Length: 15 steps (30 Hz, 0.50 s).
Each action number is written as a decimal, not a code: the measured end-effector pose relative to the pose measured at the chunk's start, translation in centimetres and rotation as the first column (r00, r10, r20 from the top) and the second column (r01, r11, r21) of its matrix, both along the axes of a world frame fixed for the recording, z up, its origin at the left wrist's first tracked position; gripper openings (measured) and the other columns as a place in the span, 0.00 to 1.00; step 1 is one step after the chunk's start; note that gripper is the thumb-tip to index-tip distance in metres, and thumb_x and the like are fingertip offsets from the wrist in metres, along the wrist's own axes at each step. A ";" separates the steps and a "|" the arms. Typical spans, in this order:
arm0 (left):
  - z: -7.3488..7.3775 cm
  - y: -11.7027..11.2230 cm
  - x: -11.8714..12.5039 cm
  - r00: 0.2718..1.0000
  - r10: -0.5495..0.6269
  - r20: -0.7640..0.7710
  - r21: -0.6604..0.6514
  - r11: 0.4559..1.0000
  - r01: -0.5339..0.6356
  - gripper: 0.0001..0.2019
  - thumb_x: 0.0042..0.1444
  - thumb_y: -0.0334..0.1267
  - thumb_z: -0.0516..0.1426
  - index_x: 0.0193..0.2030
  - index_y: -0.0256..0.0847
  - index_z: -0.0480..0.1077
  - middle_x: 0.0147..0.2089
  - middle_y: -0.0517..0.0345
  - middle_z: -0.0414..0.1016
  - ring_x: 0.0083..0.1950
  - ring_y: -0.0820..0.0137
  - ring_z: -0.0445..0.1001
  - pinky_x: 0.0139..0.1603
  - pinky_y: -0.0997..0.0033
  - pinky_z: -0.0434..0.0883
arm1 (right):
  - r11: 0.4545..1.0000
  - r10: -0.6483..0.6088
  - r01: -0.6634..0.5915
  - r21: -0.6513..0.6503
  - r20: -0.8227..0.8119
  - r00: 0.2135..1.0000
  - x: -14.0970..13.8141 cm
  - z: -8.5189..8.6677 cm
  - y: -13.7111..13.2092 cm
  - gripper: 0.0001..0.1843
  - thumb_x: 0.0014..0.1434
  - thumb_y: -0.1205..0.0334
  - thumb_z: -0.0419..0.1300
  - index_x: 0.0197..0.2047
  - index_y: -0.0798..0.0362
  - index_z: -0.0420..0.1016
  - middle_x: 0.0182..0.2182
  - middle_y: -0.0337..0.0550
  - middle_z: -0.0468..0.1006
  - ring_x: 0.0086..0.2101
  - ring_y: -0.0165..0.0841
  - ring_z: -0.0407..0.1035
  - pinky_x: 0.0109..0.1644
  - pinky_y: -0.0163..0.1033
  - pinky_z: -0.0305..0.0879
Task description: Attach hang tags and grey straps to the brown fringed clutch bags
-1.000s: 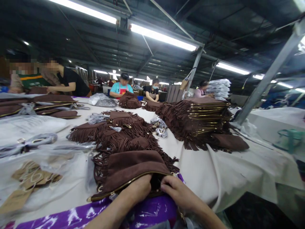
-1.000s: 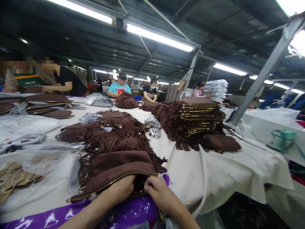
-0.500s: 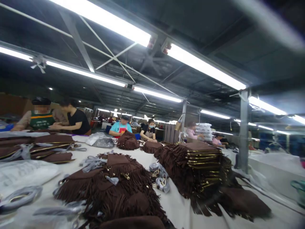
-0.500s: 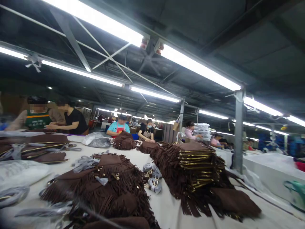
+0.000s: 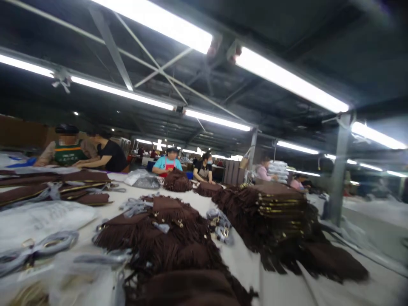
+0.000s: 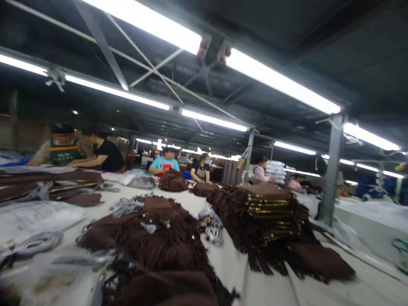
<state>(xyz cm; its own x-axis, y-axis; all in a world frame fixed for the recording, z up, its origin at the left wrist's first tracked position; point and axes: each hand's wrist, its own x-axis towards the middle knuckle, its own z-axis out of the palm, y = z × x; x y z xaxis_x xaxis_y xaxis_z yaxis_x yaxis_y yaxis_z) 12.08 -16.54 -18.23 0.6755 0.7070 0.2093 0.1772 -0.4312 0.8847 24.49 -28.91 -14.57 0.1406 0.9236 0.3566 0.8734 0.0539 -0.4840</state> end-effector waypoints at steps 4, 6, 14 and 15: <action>-3.8 -5.4 -2.6 0.998 -0.045 -0.052 -0.086 0.995 0.040 0.26 0.50 0.33 0.49 0.56 0.36 0.72 0.59 0.48 0.73 0.62 0.55 0.67 0.66 0.60 0.59 | 0.979 -0.036 0.046 -0.196 0.053 0.998 -1.5 -3.4 -5.1 0.11 0.56 0.62 0.51 0.26 0.50 0.71 0.29 0.41 0.77 0.34 0.36 0.71 0.40 0.38 0.65; -3.7 -6.2 -3.0 0.996 -0.066 -0.059 -0.075 0.995 0.062 0.25 0.50 0.29 0.48 0.54 0.31 0.73 0.58 0.46 0.74 0.61 0.56 0.68 0.67 0.62 0.58 | 0.962 -0.070 0.087 -0.260 0.074 0.995 -1.9 -3.6 -5.4 0.09 0.56 0.65 0.52 0.27 0.51 0.71 0.30 0.42 0.77 0.35 0.35 0.70 0.41 0.37 0.61; -2.2 -6.1 -2.4 0.995 -0.087 -0.053 -0.086 0.993 0.082 0.21 0.55 0.26 0.48 0.52 0.33 0.74 0.55 0.47 0.76 0.57 0.58 0.70 0.64 0.59 0.61 | 0.926 -0.171 0.186 -0.328 0.074 0.982 -2.3 -3.0 -4.1 0.12 0.60 0.68 0.55 0.27 0.52 0.75 0.27 0.40 0.78 0.35 0.35 0.72 0.39 0.37 0.60; -2.1 -6.5 -2.7 0.995 -0.078 -0.058 -0.097 0.993 0.072 0.19 0.57 0.26 0.48 0.52 0.33 0.74 0.54 0.46 0.76 0.57 0.58 0.70 0.64 0.58 0.61 | 0.930 -0.163 0.171 -0.325 0.050 0.985 -2.5 -3.1 -4.1 0.11 0.61 0.68 0.56 0.28 0.53 0.75 0.28 0.40 0.78 0.35 0.35 0.72 0.40 0.38 0.62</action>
<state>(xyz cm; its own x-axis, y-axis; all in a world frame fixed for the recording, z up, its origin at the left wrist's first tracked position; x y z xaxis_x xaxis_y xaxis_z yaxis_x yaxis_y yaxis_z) 9.42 -23.06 -20.30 0.7367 0.6688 0.1005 0.2028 -0.3602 0.9106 21.95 -32.98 -17.66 0.2985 0.9534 0.0437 0.8666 -0.2515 -0.4309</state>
